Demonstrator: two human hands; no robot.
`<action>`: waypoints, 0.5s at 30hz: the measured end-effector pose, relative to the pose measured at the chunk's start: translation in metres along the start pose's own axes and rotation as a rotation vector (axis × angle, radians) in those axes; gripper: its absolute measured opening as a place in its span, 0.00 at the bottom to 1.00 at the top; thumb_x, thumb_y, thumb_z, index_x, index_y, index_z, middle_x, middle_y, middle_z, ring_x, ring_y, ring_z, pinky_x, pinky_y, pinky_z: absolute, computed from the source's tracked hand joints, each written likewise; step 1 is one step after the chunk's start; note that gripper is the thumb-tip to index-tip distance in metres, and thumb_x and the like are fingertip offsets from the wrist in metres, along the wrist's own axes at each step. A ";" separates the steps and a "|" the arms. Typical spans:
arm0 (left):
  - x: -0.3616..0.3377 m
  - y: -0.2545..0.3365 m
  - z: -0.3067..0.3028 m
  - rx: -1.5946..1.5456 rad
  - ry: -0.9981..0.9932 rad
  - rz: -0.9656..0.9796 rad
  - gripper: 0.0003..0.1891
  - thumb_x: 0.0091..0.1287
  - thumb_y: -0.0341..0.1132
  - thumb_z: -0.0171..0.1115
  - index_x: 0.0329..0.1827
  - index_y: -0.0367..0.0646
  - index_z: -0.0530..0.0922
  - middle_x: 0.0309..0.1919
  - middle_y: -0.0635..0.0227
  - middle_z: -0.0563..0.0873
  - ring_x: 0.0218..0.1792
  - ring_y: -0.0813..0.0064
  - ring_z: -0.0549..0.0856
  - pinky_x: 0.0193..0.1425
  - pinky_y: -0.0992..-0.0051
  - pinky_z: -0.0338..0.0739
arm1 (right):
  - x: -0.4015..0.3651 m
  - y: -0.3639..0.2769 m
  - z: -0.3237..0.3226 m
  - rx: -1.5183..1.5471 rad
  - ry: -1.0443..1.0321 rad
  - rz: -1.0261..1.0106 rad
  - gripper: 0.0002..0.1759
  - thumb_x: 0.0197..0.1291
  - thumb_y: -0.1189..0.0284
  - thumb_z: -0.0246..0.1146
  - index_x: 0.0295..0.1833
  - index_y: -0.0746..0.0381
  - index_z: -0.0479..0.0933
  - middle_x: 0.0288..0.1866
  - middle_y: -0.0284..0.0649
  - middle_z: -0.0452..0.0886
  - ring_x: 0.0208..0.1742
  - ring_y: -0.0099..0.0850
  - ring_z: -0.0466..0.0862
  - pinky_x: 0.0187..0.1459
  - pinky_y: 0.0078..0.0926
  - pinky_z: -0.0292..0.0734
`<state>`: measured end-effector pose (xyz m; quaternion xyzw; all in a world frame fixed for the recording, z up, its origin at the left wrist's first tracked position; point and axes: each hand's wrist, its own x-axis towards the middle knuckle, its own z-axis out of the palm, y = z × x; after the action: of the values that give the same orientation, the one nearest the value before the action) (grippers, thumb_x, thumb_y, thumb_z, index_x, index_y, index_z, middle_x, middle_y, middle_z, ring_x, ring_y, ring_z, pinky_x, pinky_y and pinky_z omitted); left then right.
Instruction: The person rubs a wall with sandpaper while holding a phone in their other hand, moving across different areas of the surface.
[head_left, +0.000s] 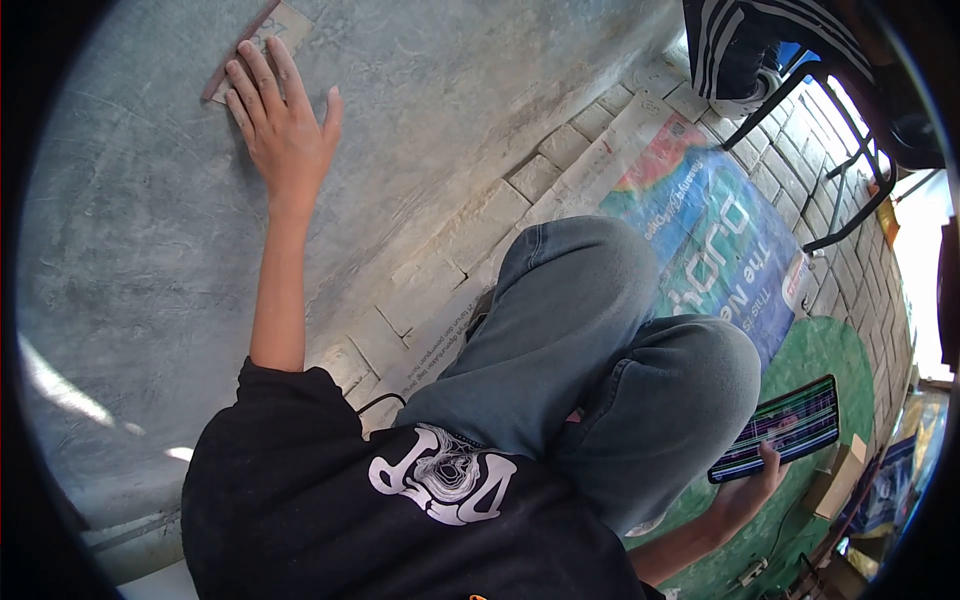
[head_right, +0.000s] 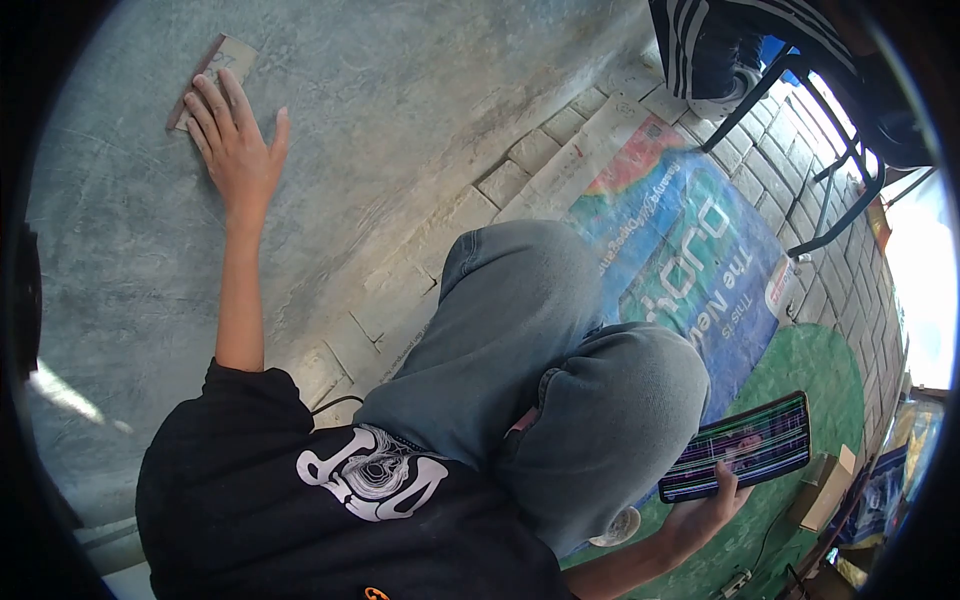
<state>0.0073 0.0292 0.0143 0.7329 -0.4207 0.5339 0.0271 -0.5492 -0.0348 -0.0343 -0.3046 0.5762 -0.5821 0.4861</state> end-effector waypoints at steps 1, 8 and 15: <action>-0.001 0.000 0.000 -0.004 -0.001 0.001 0.42 0.65 0.54 0.55 0.75 0.39 0.52 0.74 0.45 0.52 0.73 0.43 0.53 0.74 0.50 0.49 | 0.000 0.000 0.000 0.002 -0.001 0.001 0.29 0.54 0.77 0.57 0.63 0.69 0.63 0.50 0.41 0.72 0.48 0.32 0.76 0.52 0.31 0.73; 0.021 0.003 0.007 -0.039 0.066 0.020 0.42 0.66 0.56 0.54 0.75 0.38 0.52 0.73 0.45 0.53 0.73 0.44 0.53 0.74 0.50 0.49 | 0.001 -0.001 -0.006 0.080 0.018 0.074 0.23 0.58 0.71 0.58 0.58 0.68 0.67 0.51 0.41 0.73 0.51 0.32 0.75 0.54 0.31 0.71; 0.021 0.014 0.012 -0.080 0.099 0.022 0.41 0.66 0.55 0.54 0.75 0.39 0.53 0.73 0.46 0.55 0.73 0.45 0.54 0.74 0.51 0.48 | -0.001 0.000 -0.005 0.133 -0.008 0.076 0.20 0.59 0.69 0.58 0.55 0.69 0.68 0.50 0.41 0.73 0.52 0.32 0.75 0.55 0.32 0.70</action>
<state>0.0091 0.0018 0.0201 0.6993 -0.4477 0.5527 0.0714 -0.5535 -0.0317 -0.0347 -0.2521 0.5454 -0.5989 0.5294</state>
